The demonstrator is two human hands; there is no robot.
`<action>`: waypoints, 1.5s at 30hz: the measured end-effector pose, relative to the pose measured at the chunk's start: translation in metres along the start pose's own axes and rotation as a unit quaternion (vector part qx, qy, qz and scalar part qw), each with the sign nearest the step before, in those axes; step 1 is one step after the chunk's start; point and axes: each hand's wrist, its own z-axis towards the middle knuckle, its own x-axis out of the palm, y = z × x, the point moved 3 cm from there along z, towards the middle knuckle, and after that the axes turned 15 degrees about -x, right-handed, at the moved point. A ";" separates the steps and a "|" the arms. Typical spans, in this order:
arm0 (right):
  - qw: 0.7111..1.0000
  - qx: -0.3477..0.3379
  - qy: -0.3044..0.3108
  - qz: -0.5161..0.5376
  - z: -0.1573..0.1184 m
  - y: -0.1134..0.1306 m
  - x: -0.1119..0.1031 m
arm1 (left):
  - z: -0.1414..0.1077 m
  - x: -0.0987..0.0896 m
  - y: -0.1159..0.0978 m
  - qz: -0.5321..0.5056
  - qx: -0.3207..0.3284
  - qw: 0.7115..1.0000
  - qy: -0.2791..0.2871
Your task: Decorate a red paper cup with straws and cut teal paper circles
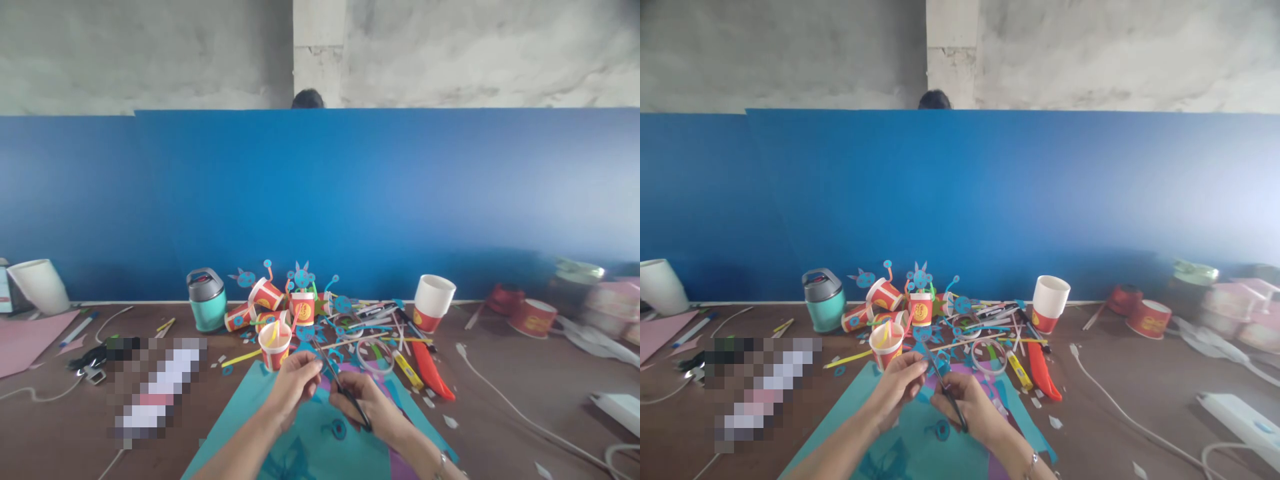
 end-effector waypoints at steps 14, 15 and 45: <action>1.000 0.008 -0.005 -0.005 -0.002 0.005 0.002 | -0.002 0.000 -0.005 0.030 -0.016 0.999 -0.005; 1.000 0.010 -0.003 -0.011 -0.002 0.004 0.002 | -0.002 -0.001 -0.005 0.031 -0.016 0.999 -0.005; 0.985 -0.032 -0.168 -0.019 0.006 -0.033 -0.024 | -0.025 0.016 0.004 0.433 0.091 0.897 0.001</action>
